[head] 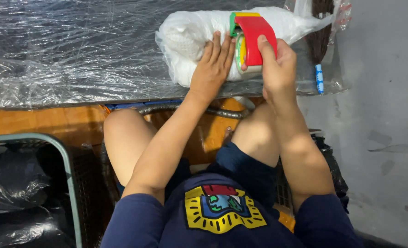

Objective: The person is stuffing a white pillow into a clear plastic bag, flattening it by hand, sealing the bag with tape from a dispenser, and finally placing the sealed package into a large black bag.

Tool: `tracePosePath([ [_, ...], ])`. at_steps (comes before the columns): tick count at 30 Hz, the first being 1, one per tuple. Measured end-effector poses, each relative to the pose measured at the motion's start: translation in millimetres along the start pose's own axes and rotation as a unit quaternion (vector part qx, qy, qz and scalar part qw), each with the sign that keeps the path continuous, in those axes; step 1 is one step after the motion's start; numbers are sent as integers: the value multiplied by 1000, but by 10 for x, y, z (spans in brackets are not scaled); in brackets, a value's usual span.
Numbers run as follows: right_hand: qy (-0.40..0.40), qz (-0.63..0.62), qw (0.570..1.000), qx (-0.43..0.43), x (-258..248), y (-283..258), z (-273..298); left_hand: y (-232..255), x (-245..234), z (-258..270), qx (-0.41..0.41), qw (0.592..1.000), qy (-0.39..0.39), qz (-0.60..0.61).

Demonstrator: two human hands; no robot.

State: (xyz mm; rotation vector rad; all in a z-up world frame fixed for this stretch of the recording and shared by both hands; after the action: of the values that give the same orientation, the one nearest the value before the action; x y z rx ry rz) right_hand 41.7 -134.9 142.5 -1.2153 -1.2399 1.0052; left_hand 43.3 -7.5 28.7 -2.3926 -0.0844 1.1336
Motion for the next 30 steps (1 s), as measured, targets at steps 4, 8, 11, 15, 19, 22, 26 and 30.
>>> tracePosePath([
  [4,-50,-47,998,-12,122,-152,276,-4,16,3,3,1000,-10,13],
  [8,9,41,999,12,43,-208,500,-120,64,-102,-7,998,14,64],
  [11,49,71,996,31,-69,-119,606,-176,80,-134,-6,997,7,72],
  [15,11,45,999,2,-273,45,809,-178,116,-146,-19,995,19,93],
  [19,76,113,990,35,-579,307,1055,-229,66,-157,-26,992,27,121],
  [22,13,182,983,-8,-592,266,1246,-238,64,-162,-14,994,33,107],
  [26,5,128,992,14,-583,291,1539,-303,39,-194,-18,992,55,116],
  [30,22,66,991,111,-614,430,1588,-330,81,-271,3,990,9,141],
])
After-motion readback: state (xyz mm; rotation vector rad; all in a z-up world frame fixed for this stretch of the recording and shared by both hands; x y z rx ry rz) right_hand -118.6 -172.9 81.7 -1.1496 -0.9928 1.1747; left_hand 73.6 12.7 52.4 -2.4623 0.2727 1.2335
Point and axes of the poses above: each hand's wrist, its own z-axis away from the middle knuckle, its own x-axis out of the palm, y = z × x, the point moved 3 cm from there along -z, towards the middle knuckle, and after that the axes turned 13 degrees about -z, right-handed, at the moved point
